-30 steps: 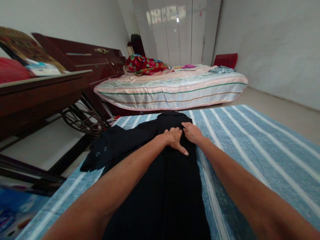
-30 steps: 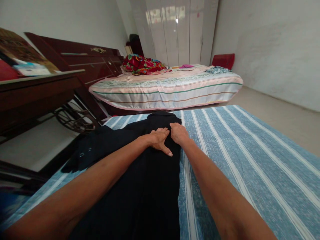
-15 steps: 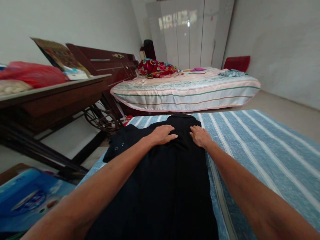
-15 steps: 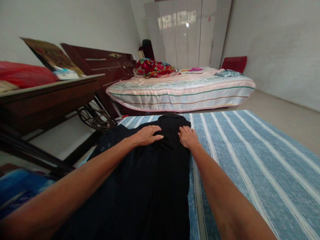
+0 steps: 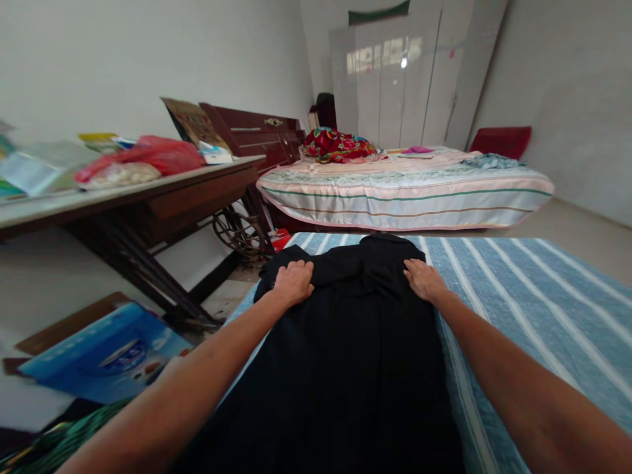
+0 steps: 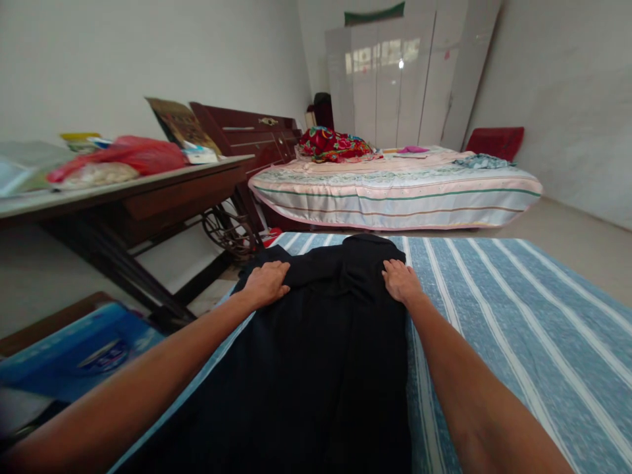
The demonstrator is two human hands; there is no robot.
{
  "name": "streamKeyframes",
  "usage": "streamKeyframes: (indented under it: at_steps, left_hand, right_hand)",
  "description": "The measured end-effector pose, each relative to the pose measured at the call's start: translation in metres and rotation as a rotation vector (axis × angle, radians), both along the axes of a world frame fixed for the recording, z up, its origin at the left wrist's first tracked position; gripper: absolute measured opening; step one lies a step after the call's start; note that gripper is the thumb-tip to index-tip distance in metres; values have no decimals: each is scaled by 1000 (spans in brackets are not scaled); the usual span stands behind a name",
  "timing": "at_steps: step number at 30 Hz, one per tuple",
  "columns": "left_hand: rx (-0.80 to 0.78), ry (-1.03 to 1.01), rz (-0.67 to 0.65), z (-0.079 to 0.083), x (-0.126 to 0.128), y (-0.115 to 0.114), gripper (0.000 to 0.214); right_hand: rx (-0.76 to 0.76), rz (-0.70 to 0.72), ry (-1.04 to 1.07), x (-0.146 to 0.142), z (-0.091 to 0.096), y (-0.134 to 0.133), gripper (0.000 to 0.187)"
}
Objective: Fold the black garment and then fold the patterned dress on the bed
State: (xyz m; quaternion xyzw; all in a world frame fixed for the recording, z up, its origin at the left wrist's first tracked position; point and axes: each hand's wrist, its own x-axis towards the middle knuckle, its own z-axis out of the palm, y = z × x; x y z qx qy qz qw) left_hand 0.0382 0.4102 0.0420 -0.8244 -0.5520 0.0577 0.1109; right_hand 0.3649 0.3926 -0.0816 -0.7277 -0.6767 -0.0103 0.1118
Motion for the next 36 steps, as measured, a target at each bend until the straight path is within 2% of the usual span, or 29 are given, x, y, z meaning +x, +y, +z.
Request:
streamKeyframes:
  at_steps: [2,4,10,13,17,19,22,26,31,34,36]
  left_hand:
    - [13,-23,22,-2,-2,3,30]
    - [18,-58,37,1,-7,7,25]
    - [69,-155,4,28,-29,12,28]
    - [103,-160,-5,35,-39,8,30]
    - [61,-159,17,25,-52,6,29]
    - [23,-207,63,16,-59,6,39]
    - [-27,-350,211,7,-70,4,54]
    - [-129,-341,365,2,-82,-5,46]
    - [-144,-274,345,-2,-77,-27,18]
    - [-152,-266,291,-7,-61,-45,31]
    - [-84,-236,271,-12,-49,-54,46]
  right_hand:
    - [1,-2,-7,0,-1,0,47]
    - [3,-4,-12,1,-4,0,48]
    - [17,16,-27,5,-10,4,47]
    - [26,24,-28,6,-13,5,47]
    - [33,23,-26,7,-14,5,47]
    - [32,23,-25,7,-14,5,47]
    - [32,24,-23,7,-14,5,47]
    - [33,28,-24,6,-13,3,47]
    - [33,31,-32,6,-13,3,47]
    - [30,28,-40,7,-13,3,47]
    - [32,24,-43,7,-14,3,48]
